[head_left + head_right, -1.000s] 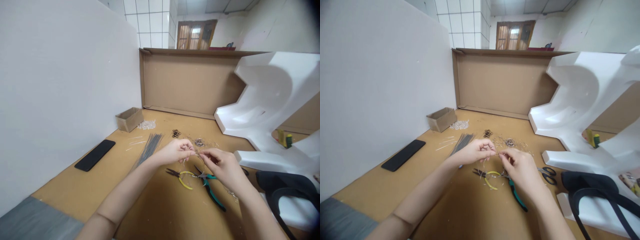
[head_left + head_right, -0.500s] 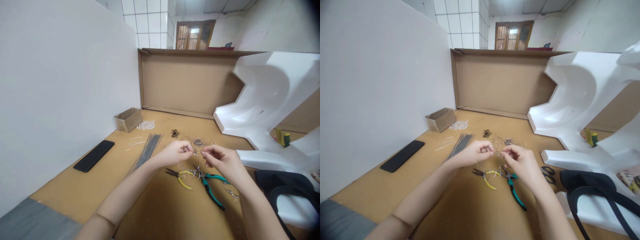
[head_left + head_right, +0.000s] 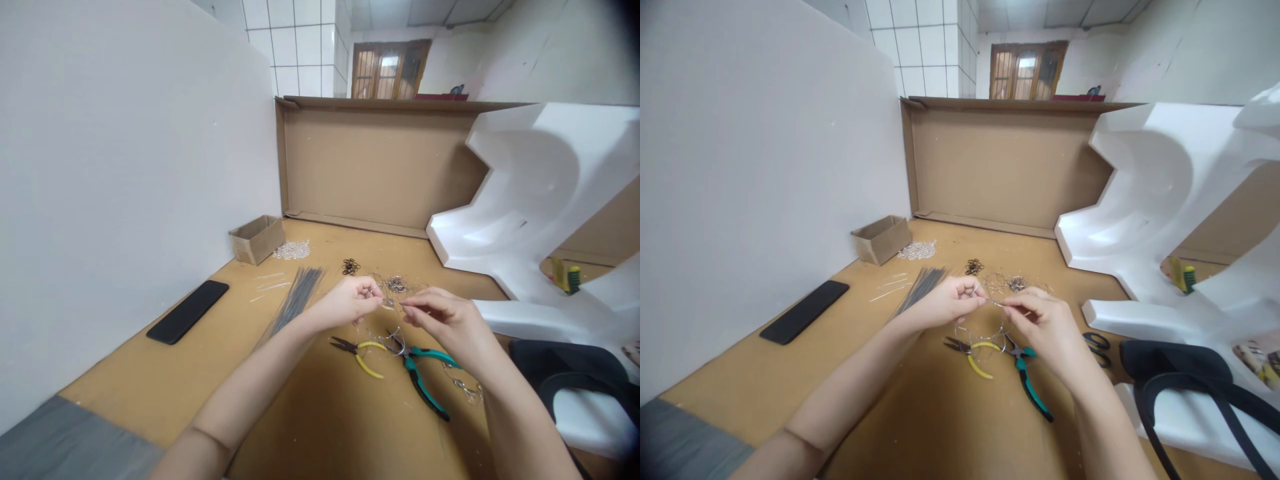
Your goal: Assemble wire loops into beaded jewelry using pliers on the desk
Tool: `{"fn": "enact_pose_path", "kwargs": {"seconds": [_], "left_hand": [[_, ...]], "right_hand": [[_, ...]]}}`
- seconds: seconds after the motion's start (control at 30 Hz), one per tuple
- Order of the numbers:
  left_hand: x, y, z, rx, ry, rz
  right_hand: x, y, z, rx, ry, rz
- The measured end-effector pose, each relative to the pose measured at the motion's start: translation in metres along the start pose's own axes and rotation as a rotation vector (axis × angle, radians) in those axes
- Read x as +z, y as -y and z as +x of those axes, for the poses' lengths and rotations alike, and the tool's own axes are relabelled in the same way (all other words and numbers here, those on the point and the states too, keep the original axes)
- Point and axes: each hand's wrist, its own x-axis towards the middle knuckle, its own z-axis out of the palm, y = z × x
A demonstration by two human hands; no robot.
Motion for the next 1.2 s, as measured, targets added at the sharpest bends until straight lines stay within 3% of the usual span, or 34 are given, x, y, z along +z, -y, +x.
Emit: {"fn": "enact_pose_path", "kwargs": {"seconds": [0.53,1.2], "left_hand": [[0.0014,0.0065,0.0052,0.024,-0.043,-0.024],[-0.0042,0.0039,0.0023,0.064,0.011,-0.013]], "right_hand": [[-0.0013,-0.001,0.0041,-0.002,-0.047,-0.088],[-0.0021,0.0009,0.0027,0.04,-0.074,-0.035]]}}
